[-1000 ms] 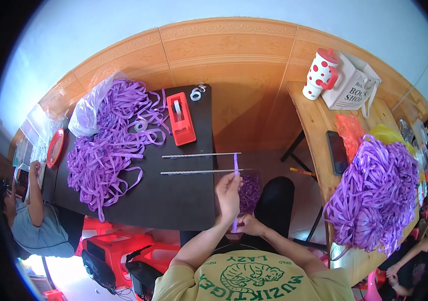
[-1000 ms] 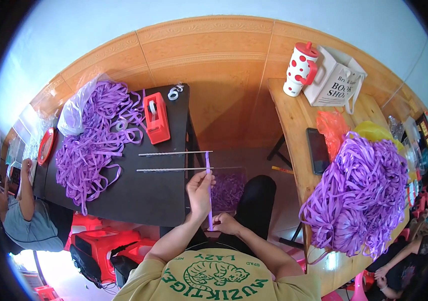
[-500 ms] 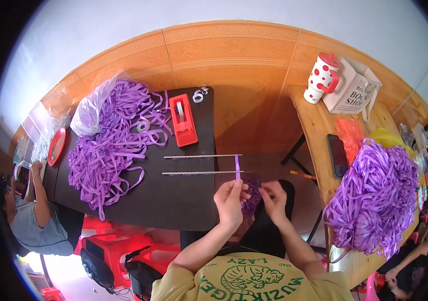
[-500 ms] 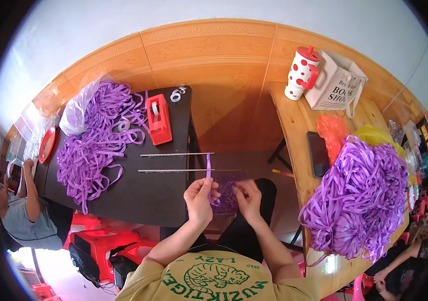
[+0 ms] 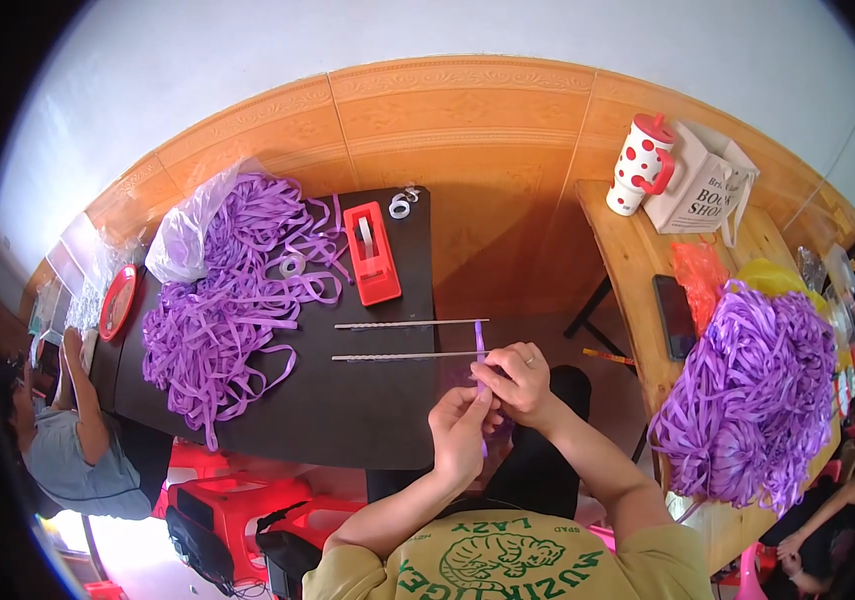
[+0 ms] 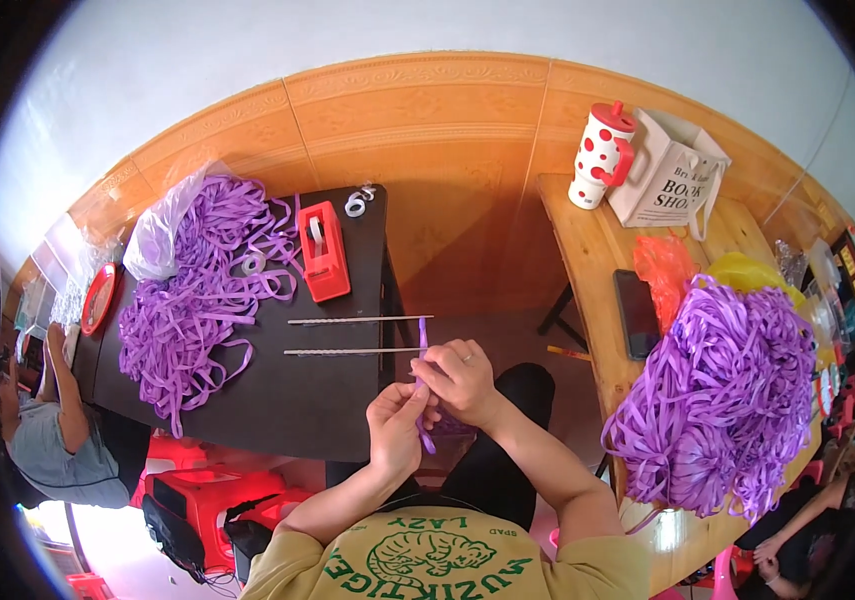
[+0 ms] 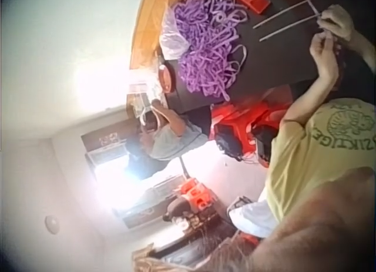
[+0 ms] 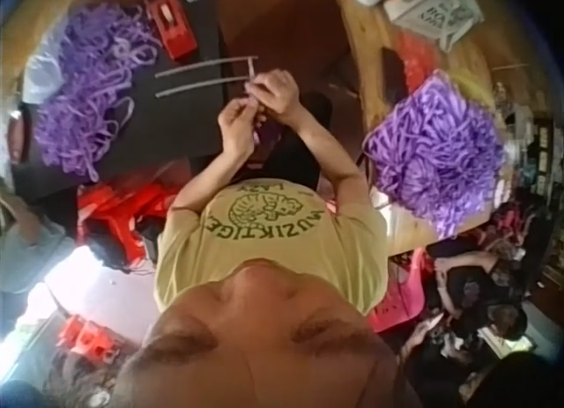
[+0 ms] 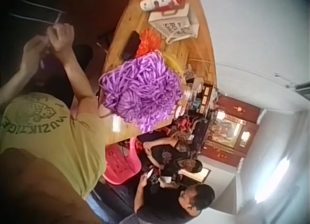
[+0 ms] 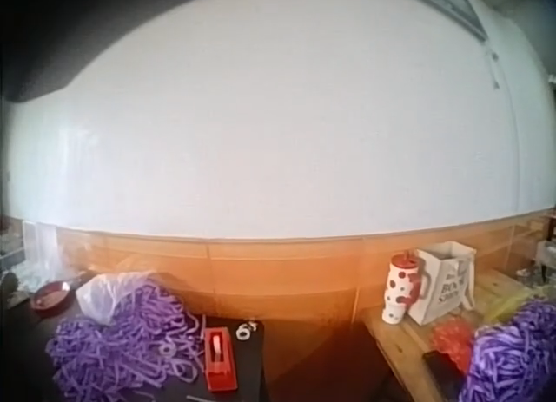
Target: The recorder is wrapping purple ribbons around metal rods and using tape to secure them for craft assembly.
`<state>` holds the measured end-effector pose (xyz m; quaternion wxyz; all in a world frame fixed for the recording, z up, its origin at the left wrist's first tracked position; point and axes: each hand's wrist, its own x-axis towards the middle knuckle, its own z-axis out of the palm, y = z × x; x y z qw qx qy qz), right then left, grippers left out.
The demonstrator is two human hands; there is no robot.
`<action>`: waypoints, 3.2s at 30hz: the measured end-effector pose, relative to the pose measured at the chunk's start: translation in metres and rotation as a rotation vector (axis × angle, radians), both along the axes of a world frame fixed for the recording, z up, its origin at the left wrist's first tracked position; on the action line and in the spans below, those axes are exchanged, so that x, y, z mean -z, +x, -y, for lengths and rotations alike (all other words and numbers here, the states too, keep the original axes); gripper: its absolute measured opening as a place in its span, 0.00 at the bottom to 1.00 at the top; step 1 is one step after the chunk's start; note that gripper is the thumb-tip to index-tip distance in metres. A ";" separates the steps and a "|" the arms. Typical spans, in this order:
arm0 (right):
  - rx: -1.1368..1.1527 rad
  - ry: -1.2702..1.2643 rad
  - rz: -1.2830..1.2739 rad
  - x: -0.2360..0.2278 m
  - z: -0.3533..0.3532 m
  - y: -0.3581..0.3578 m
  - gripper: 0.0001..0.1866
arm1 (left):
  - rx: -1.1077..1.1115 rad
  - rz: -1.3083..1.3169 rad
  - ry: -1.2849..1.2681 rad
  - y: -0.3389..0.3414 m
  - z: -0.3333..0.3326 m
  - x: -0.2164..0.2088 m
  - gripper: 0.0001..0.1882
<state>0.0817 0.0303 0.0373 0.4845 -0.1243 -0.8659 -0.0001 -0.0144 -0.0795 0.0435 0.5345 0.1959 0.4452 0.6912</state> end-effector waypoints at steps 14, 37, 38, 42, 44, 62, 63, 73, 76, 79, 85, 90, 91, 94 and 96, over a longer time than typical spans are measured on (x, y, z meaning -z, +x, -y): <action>-0.215 -1.632 -0.287 -0.013 -0.084 -0.035 0.02 | 0.159 -0.296 0.238 0.000 0.008 -0.019 0.11; -0.286 -2.019 -0.594 0.058 -0.089 -0.043 0.04 | -0.409 -0.816 0.310 -0.017 -0.115 0.072 0.14; -0.286 -2.022 -0.598 0.056 -0.084 -0.044 0.04 | -0.405 -0.818 0.308 -0.018 -0.114 0.073 0.14; -0.129 -2.125 -0.690 0.072 -0.077 -0.038 0.05 | -0.322 -0.710 0.289 -0.021 -0.116 0.081 0.13; -0.077 -2.180 -0.710 0.095 -0.071 -0.027 0.05 | -0.290 -0.646 0.299 -0.022 -0.113 0.086 0.12; 0.240 -0.790 -0.414 0.092 -0.020 -0.026 0.12 | -0.253 -0.309 0.248 -0.017 -0.120 0.087 0.08; 0.288 -0.790 -0.389 0.096 -0.023 -0.026 0.11 | -0.251 -0.298 0.259 -0.016 -0.120 0.086 0.08; 0.145 -0.877 -0.407 0.119 -0.013 -0.014 0.07 | -0.288 -0.258 0.290 -0.015 -0.119 0.085 0.07; 0.122 -0.896 -0.398 0.123 -0.013 -0.011 0.07 | -0.285 -0.209 0.287 -0.013 -0.118 0.080 0.07; 0.063 -0.931 -0.396 0.130 -0.016 -0.012 0.06 | -0.259 -0.188 0.301 -0.012 -0.116 0.077 0.07; 0.056 -0.930 -0.185 0.179 -0.001 0.001 0.06 | -0.257 -0.182 0.240 -0.008 -0.118 0.073 0.07; -0.065 -1.070 -0.163 0.188 0.030 0.008 0.07 | -0.278 -0.214 0.280 -0.011 -0.118 0.079 0.07; -0.088 -1.033 -0.141 0.186 0.035 0.009 0.06 | -0.277 -0.212 0.289 -0.013 -0.117 0.080 0.08; -0.204 -1.398 -0.208 0.184 0.052 0.015 0.04 | -0.245 -0.207 0.265 -0.009 -0.111 0.074 0.09; -0.234 -1.388 -0.267 0.177 0.062 0.015 0.04 | -0.215 -0.222 0.217 -0.009 -0.102 0.072 0.09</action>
